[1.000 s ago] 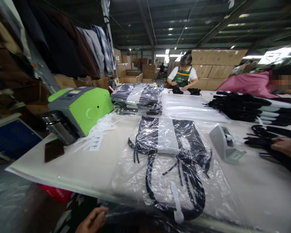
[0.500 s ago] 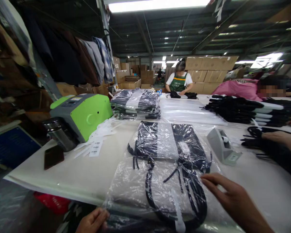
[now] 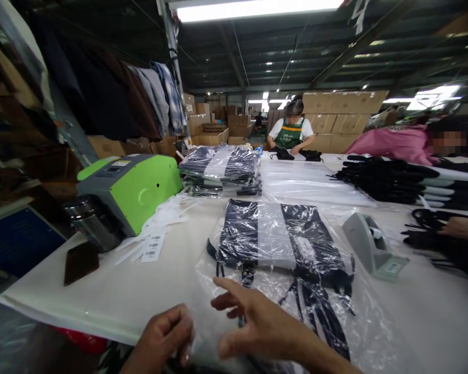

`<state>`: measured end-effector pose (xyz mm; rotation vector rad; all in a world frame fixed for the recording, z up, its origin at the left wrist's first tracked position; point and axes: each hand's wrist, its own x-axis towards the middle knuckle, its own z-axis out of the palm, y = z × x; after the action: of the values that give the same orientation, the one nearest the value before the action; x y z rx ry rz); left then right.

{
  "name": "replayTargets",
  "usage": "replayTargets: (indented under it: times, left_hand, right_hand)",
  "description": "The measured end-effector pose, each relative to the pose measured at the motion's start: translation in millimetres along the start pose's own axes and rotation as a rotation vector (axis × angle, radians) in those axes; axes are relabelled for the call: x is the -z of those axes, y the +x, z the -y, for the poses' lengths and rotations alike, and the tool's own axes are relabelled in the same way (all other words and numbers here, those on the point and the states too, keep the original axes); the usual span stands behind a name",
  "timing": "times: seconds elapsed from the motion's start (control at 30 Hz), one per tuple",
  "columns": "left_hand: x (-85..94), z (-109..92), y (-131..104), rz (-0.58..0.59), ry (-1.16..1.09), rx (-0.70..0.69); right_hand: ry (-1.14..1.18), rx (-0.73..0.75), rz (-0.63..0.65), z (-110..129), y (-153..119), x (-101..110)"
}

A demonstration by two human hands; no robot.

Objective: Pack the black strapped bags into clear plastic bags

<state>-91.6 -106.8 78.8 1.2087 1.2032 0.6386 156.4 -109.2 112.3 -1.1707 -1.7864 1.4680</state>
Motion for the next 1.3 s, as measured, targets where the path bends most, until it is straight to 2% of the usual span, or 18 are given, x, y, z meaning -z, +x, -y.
replayTargets:
  times: [0.03,0.1,0.13,0.2,0.27,0.33,0.4,0.47,0.7,0.87,0.97,1.1,1.2,1.3]
  left_hand:
    - [-10.0,-19,12,0.056,-0.008,-0.057]
    - [-26.1,-49,38,0.202,0.038,-0.217]
    - [-30.4,-59,53,0.235,0.1,-0.313]
    - [-29.7,-68,84,0.196,0.278,-0.506]
    - [-19.3,-64,114,0.124,0.458,-0.588]
    - [-6.2,-53,139,0.147,0.596,-0.531]
    - [3.2,-41,157,0.18,0.695,-0.461]
    - [6.7,-31,168,0.158,0.748,-0.455]
    - [4.2,-13,174,0.105,0.709,-0.407]
    - [4.6,-17,165,0.101,0.654,-0.443]
    - [2.8,-19,169,0.076,0.681,-0.504]
    - [3.0,-11,181,-0.007,0.774,-0.521]
    - [1.8,-6,182,-0.057,0.888,-0.54]
    - [-11.5,-11,171,-0.255,1.009,-0.639]
  right_hand:
    - [0.035,-0.006,-0.019,4,-1,-5]
    - [0.03,0.013,-0.182,0,4,-8]
    - [0.045,0.021,-0.292,-7,10,-7]
    - [0.159,-0.017,-0.466,-28,22,5]
    - [0.333,-0.114,-0.535,-51,30,23]
    - [0.433,-0.195,-0.561,-70,35,41]
    - [0.425,-0.209,-0.563,-81,36,54]
    - [0.357,-0.203,-0.558,-87,36,62]
    - [0.161,-0.271,-0.57,-98,31,79]
    - [0.171,-0.289,-0.537,-99,22,87]
    - [0.093,-0.277,-0.506,-97,21,92]
    - [-0.254,-0.177,-0.625,-93,24,97]
    - [-0.607,-0.072,-0.642,-92,28,99]
    - [-0.748,-0.075,-0.667,-95,31,99]
